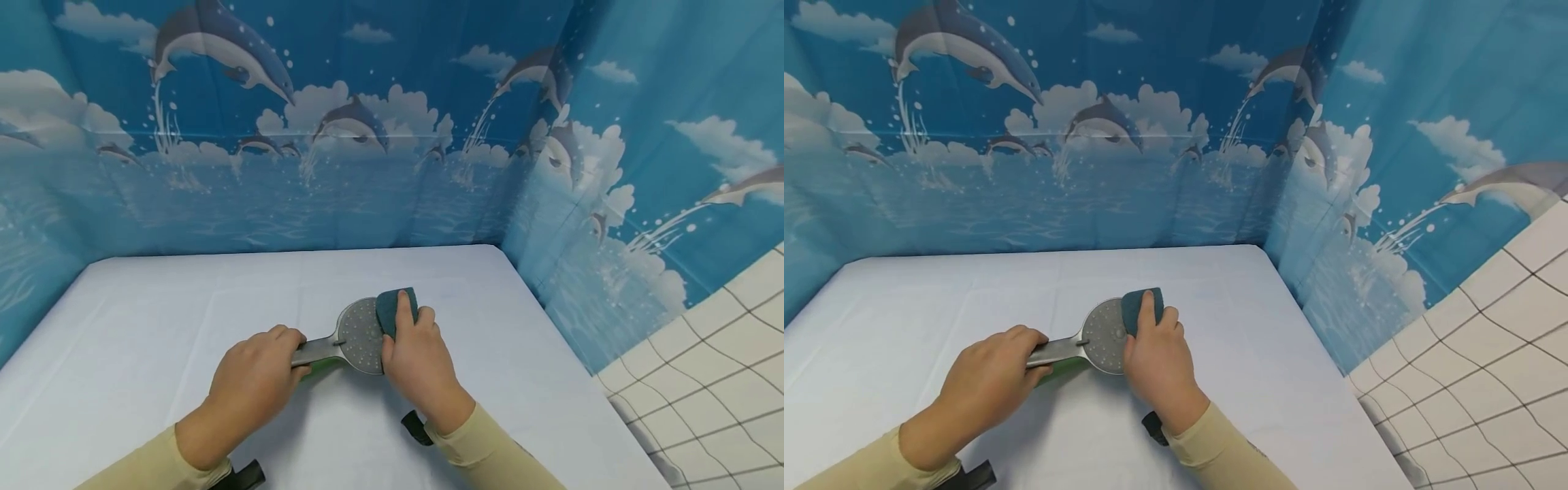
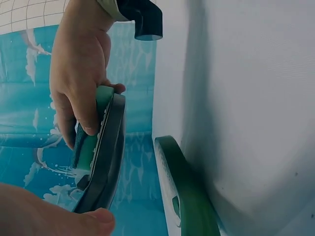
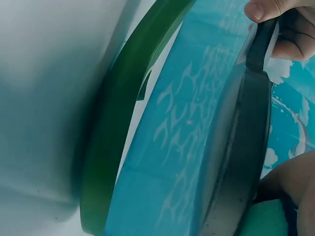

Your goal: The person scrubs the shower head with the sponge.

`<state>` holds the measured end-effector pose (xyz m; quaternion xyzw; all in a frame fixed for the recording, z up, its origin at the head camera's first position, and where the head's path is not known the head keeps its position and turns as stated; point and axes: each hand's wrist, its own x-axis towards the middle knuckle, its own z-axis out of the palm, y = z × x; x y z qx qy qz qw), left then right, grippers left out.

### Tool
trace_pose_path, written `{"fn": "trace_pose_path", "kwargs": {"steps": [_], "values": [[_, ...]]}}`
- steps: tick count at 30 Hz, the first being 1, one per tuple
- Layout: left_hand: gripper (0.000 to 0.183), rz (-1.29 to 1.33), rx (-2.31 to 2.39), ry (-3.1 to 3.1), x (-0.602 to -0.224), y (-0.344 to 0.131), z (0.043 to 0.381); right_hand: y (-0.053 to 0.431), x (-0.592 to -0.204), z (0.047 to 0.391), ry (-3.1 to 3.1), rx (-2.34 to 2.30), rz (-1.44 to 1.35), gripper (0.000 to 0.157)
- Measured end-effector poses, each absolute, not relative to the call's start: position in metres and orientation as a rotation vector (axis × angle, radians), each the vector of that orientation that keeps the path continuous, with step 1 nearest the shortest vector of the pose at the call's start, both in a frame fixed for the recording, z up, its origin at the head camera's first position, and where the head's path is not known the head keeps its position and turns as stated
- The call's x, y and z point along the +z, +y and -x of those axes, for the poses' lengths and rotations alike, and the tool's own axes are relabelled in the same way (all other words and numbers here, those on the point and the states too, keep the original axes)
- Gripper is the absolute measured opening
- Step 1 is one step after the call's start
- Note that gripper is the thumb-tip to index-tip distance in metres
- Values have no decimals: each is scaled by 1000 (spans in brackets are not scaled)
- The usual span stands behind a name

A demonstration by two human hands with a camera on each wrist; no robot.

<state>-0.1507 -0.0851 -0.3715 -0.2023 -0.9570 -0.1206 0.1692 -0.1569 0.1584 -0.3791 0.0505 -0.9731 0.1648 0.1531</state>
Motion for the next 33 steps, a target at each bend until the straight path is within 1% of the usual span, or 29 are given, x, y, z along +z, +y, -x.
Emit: {"fn": "trace_pose_path", "kwargs": {"steps": [7, 18, 26, 33], "values": [[32, 519, -422, -2794, -369, -79, 145, 156, -381, 152, -2741, 396, -141, 69], [32, 589, -328, -2696, -373, -76, 139, 144, -389, 143, -2642, 267, -218, 71], [33, 654, -262, -2557, -377, -73, 141, 122, -383, 136, -2690, 202, -258, 74], [33, 668, -239, -2536, -378, -70, 143, 94, -382, 130, -2694, 198, -427, 70]]}}
